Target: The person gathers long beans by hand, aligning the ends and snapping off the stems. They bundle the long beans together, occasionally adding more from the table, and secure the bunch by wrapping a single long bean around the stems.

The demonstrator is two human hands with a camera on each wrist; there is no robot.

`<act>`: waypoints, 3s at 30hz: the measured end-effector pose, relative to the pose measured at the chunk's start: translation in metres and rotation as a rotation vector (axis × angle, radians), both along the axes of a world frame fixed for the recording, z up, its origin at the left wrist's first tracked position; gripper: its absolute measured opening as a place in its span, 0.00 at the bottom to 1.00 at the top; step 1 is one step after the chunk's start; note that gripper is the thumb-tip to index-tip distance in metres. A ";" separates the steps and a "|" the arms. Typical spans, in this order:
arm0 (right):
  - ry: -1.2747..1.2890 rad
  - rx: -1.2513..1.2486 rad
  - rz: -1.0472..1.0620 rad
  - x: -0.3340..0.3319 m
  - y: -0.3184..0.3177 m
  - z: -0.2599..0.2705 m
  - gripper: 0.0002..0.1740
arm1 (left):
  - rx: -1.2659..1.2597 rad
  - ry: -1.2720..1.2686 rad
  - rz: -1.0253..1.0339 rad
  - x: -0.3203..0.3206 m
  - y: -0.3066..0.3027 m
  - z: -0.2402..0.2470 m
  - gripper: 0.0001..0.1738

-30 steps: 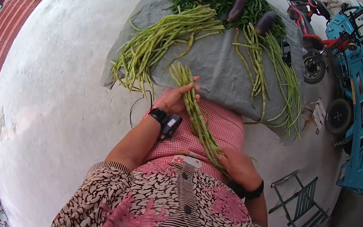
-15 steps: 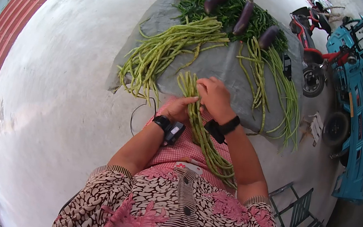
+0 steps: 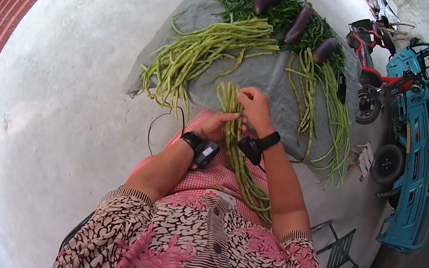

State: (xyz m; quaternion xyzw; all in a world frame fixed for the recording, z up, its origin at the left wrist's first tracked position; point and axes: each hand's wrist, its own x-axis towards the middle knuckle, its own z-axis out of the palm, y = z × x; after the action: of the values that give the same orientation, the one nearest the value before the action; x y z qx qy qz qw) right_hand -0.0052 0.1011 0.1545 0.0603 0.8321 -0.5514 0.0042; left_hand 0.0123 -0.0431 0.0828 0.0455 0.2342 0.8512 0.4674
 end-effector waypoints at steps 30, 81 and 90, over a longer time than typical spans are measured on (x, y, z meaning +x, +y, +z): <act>0.056 0.365 -0.188 -0.004 0.041 -0.027 0.21 | 0.076 -0.210 0.131 0.001 0.007 0.006 0.08; -0.153 0.096 0.269 0.154 0.053 0.008 0.14 | -0.017 -0.130 0.223 -0.005 0.001 -0.004 0.22; -0.142 0.147 0.228 0.158 0.056 0.007 0.14 | 0.082 -0.114 0.190 -0.010 0.000 -0.026 0.17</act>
State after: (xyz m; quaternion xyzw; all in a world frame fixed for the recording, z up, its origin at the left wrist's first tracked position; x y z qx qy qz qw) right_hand 0.1526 0.1568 0.1618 0.0043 0.8692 -0.4795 0.1211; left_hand 0.0022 -0.0430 0.0568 -0.0063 0.1755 0.9018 0.3948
